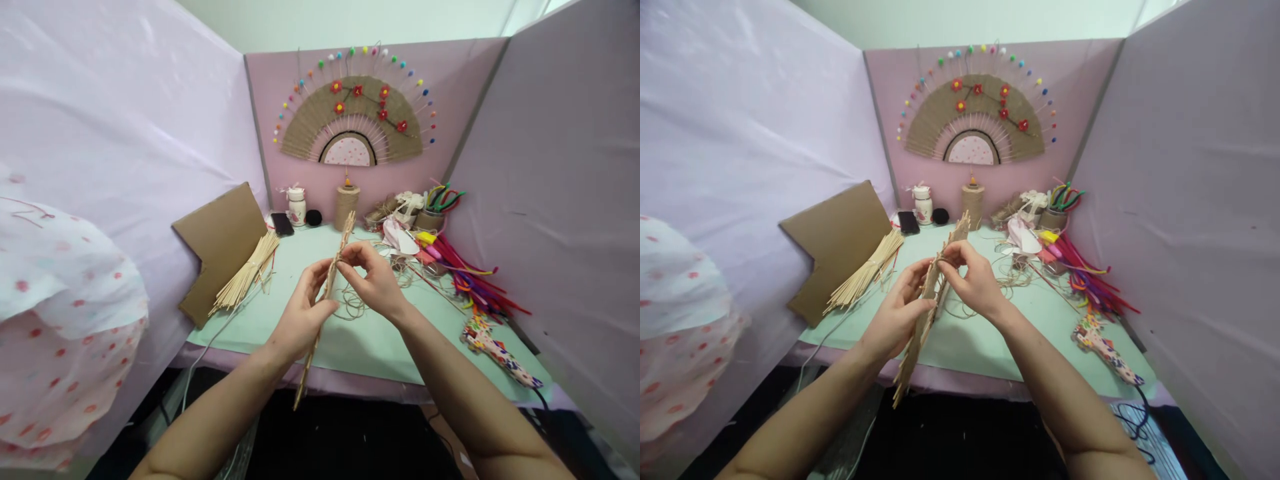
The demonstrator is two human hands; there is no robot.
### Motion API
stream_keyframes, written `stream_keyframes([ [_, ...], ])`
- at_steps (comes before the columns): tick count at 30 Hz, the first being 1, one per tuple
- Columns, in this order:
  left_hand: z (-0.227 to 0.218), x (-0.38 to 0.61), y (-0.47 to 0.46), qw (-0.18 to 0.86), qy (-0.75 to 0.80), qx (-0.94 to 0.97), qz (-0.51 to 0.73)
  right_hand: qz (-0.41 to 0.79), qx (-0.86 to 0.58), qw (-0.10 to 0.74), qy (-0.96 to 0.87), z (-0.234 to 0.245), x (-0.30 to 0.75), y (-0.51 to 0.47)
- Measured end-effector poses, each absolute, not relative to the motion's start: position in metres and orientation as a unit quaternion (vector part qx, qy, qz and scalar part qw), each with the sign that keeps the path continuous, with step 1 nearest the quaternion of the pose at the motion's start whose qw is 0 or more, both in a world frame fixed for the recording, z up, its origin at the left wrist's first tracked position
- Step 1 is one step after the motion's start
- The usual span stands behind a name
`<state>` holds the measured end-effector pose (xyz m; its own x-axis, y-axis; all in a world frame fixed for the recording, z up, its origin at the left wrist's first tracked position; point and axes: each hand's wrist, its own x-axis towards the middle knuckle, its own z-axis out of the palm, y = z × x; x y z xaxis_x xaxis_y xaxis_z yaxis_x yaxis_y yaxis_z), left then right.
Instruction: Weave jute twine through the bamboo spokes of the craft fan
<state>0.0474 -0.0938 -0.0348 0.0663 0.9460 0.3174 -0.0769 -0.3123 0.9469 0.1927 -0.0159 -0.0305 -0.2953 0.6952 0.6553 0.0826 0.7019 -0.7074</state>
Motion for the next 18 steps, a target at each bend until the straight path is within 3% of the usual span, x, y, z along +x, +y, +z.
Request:
stream_keyframes([
  [13, -0.027, 0.032, -0.088, 0.473, 0.395, 0.498, 0.610, 0.366, -0.225, 0.500, -0.752, -0.036, 0.185, -0.018],
  [18, -0.039, 0.024, -0.072, 0.476, 0.346, 0.580, 0.563, 0.404, -0.245, 0.521, -0.711, -0.035, 0.186, -0.025],
])
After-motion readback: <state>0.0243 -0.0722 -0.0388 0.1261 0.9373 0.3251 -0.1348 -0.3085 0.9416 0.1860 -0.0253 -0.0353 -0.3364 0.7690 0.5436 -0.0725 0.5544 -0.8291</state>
